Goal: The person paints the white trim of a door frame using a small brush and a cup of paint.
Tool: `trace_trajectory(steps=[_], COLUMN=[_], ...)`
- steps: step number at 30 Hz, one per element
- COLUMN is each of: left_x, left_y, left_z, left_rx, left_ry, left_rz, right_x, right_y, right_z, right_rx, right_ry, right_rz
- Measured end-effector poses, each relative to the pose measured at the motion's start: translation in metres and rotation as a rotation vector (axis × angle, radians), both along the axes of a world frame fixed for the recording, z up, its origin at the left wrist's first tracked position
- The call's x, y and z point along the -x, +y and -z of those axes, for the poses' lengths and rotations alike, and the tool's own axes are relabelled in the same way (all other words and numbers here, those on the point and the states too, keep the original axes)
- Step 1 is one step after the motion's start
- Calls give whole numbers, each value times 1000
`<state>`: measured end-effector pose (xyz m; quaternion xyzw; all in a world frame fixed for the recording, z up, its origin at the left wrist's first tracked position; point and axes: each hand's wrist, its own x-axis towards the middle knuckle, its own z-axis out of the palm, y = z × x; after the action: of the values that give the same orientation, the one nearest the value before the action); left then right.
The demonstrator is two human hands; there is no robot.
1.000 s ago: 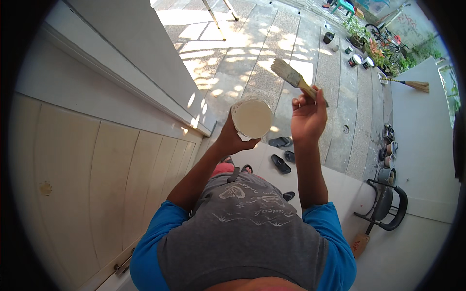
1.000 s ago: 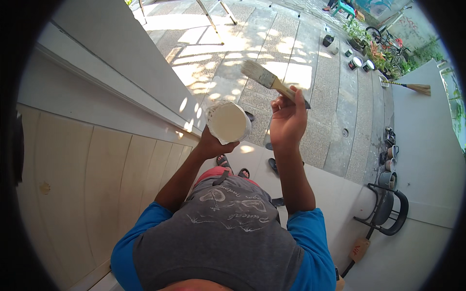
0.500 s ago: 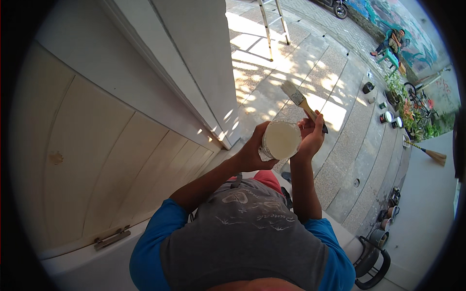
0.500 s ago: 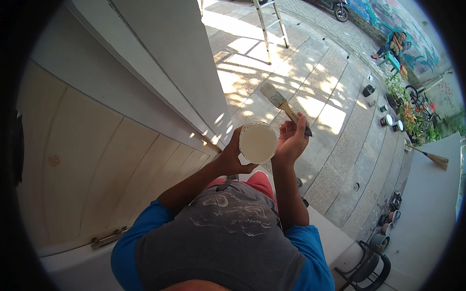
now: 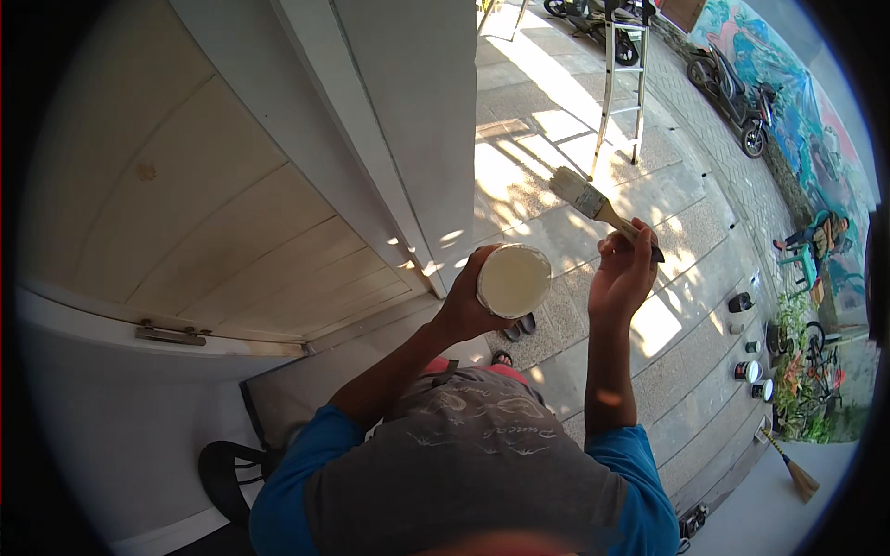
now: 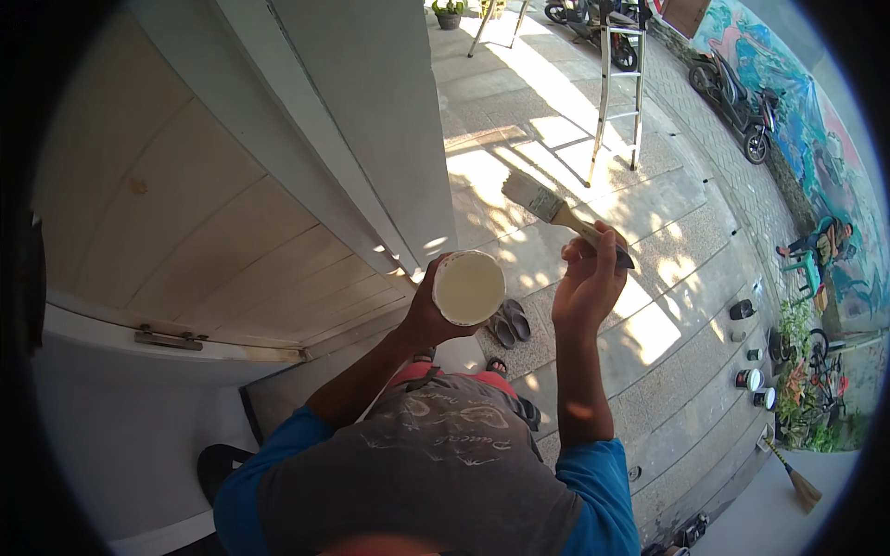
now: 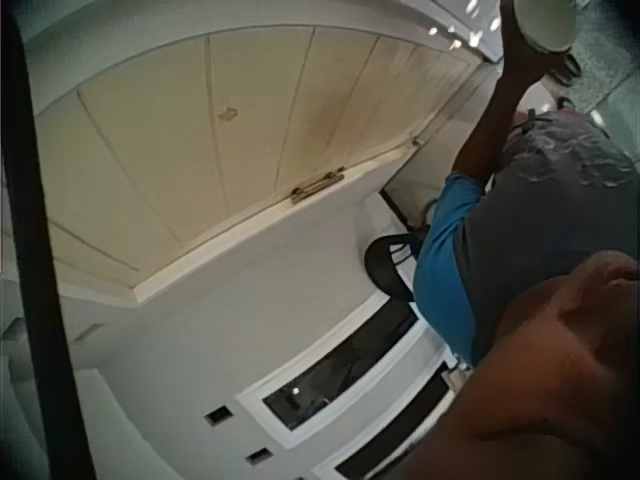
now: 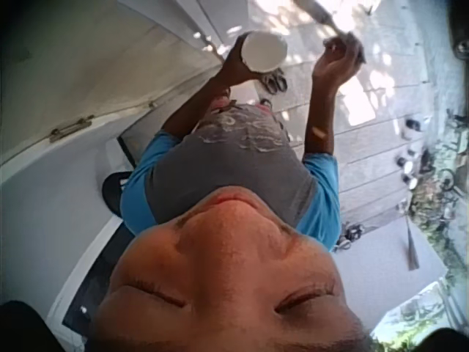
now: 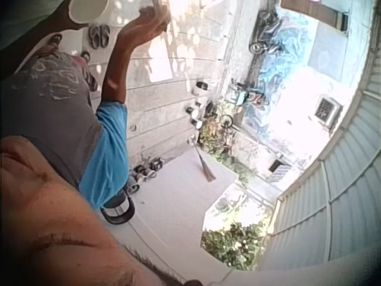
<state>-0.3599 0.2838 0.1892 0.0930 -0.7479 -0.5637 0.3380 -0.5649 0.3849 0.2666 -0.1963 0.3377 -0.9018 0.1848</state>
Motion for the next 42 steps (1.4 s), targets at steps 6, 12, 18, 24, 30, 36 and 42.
trace_trajectory(steps=[6, 12, 18, 24, 30, 36, 42], left_x=[-4, -13, -27, -24, -19, -9, -4], left_y=[39, 57, 62, 62, 62, 63, 56], left_z=[-22, -34, -55, -77, -72, -77, -81], left_rx=[-112, 41, 141, 170, 183, 43, 173], left_ry=[-92, -43, -12, 4, 54, 127, 104], left_rz=[-235, -415, -549, -526, -531, -513, -568], right_x=[46, 60, 61, 28, 1, -2, -3], right_y=[31, 18, -7, -14, -13, -11, -17], right_z=[-60, -106, -185, -229, -208, -182, -165], right_rx=[45, 62, 170, 160, 127, 20, -27], right_ry=[311, 465, 1125, 1614, 1787, 1866, 1973], right_rz=[-314, -626, -849, -917, -778, -664, -539])
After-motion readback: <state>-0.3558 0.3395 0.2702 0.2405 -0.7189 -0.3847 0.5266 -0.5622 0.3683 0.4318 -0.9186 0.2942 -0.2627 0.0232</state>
